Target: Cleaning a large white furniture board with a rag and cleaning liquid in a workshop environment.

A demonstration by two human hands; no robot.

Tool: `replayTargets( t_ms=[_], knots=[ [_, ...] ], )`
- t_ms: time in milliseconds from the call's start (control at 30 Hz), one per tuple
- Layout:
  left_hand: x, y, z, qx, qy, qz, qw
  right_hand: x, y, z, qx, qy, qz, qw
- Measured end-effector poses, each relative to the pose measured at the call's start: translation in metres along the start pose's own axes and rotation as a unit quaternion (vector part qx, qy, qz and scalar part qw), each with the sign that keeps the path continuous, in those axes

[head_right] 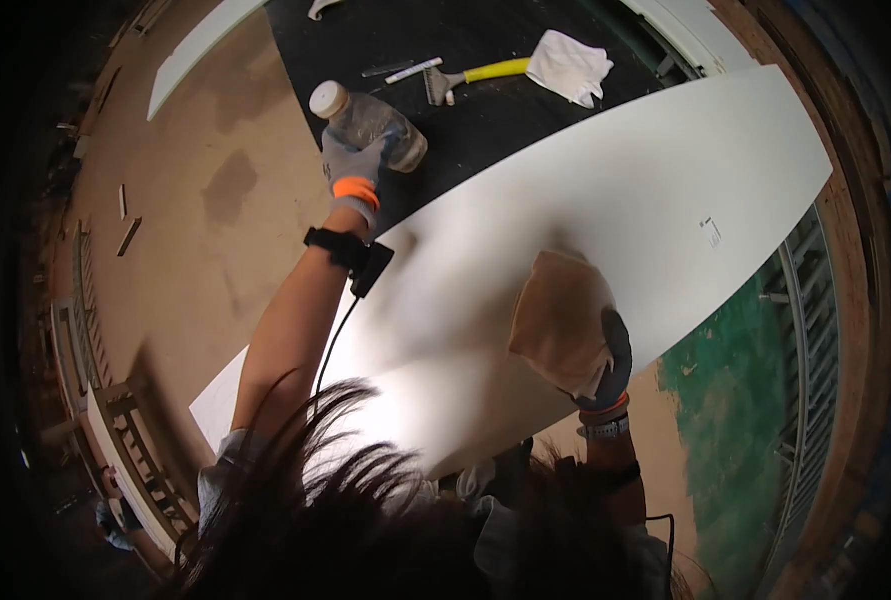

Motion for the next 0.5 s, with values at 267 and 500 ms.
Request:
replayTargets(
  t_ms=[267,500],
  knots=[
    [0.031,0.054,-0.008,0.005,0.027,0.082,0.996,0.041,0.003,0.020,0.020,-0.026,-0.011,0.999],
    [-0.051,-0.057,0.038,0.320,0.046,0.200,0.925,0.089,-0.010,0.058,-0.483,0.047,-0.243,0.840]
  ],
)
Point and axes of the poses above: each hand's wrist, its own x-axis towards the middle knuckle, its own y-axis out of the palm, z = x × y, the point moved 8 cm from there along x, towards the middle knuckle, and after that the axes turned 5 degrees about z, right-handed, at the moved point
